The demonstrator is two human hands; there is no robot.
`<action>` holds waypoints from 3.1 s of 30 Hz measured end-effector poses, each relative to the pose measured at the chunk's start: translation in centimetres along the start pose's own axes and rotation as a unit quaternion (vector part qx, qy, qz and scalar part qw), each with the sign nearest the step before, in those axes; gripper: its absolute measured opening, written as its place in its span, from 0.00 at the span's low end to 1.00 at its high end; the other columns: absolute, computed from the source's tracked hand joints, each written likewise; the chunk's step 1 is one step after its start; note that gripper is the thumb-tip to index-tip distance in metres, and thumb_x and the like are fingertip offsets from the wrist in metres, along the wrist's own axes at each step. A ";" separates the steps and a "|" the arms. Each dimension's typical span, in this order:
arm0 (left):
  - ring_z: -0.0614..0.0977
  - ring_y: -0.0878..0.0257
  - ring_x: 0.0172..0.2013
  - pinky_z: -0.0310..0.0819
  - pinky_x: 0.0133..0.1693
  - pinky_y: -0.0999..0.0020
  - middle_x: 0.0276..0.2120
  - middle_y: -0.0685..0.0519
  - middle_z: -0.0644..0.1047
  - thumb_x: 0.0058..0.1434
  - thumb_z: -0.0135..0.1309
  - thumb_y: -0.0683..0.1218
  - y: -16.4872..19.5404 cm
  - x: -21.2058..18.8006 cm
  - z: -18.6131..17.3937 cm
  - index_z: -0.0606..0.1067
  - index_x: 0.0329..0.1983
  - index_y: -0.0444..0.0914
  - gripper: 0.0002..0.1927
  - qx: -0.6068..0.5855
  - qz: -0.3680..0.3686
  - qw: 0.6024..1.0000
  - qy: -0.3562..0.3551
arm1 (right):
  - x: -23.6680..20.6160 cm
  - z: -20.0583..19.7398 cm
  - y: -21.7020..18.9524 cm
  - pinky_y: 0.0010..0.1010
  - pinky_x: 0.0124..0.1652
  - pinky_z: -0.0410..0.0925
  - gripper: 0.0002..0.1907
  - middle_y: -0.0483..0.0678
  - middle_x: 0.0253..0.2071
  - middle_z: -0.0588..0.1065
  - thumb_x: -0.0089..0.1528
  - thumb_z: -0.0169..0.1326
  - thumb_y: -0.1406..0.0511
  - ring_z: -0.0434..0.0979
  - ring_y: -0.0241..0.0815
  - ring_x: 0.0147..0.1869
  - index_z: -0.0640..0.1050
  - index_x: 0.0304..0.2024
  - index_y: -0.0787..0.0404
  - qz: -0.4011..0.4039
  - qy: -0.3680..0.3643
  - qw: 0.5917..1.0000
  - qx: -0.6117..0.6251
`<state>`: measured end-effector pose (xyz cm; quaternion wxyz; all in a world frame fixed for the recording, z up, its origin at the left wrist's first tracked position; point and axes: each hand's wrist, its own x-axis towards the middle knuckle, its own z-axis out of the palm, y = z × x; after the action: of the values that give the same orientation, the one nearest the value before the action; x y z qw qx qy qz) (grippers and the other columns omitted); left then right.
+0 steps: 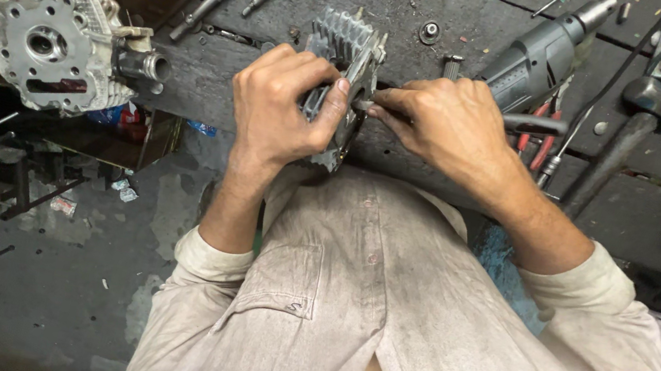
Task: The person scrapes old gasket residue off the mating surface of a motorcycle engine cylinder head using a small scraper, working around the combustion chamber and bolt holes. They then carry a small metal piece to a bench grinder and grind it, producing sparks.
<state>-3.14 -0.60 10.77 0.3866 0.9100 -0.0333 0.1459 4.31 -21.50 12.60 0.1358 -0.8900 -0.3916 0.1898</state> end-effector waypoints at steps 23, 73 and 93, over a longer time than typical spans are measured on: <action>0.79 0.53 0.32 0.73 0.36 0.59 0.29 0.52 0.79 0.62 0.61 0.45 -0.8 -0.2 -0.1 0.79 0.31 0.38 0.06 -0.016 0.007 1.000 0.005 | -0.3 1.4 0.3 0.45 0.28 0.70 0.16 0.47 0.30 0.80 0.66 0.58 0.53 0.80 0.53 0.29 0.86 0.46 0.55 -0.035 0.046 0.997 0.042; 0.80 0.57 0.30 0.72 0.35 0.63 0.29 0.54 0.81 0.61 0.63 0.45 -2.1 -0.7 -0.8 0.81 0.30 0.39 0.06 -0.066 0.038 0.997 0.011 | -0.3 0.7 -1.7 0.46 0.30 0.71 0.17 0.52 0.34 0.81 0.67 0.53 0.55 0.82 0.54 0.33 0.83 0.46 0.59 -0.067 -0.046 0.996 0.027; 0.78 0.55 0.30 0.71 0.34 0.61 0.28 0.54 0.79 0.61 0.63 0.46 -2.1 -0.7 -0.8 0.80 0.30 0.39 0.06 -0.057 0.039 0.998 0.008 | 0.5 0.8 -1.1 0.50 0.35 0.72 0.19 0.55 0.36 0.82 0.65 0.55 0.51 0.81 0.60 0.37 0.84 0.46 0.56 -0.033 -0.079 0.990 0.111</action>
<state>-3.62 1.44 9.64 0.4322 0.8833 -0.0741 0.1656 3.50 -20.33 12.20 0.2088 -0.8381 -0.4072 0.2970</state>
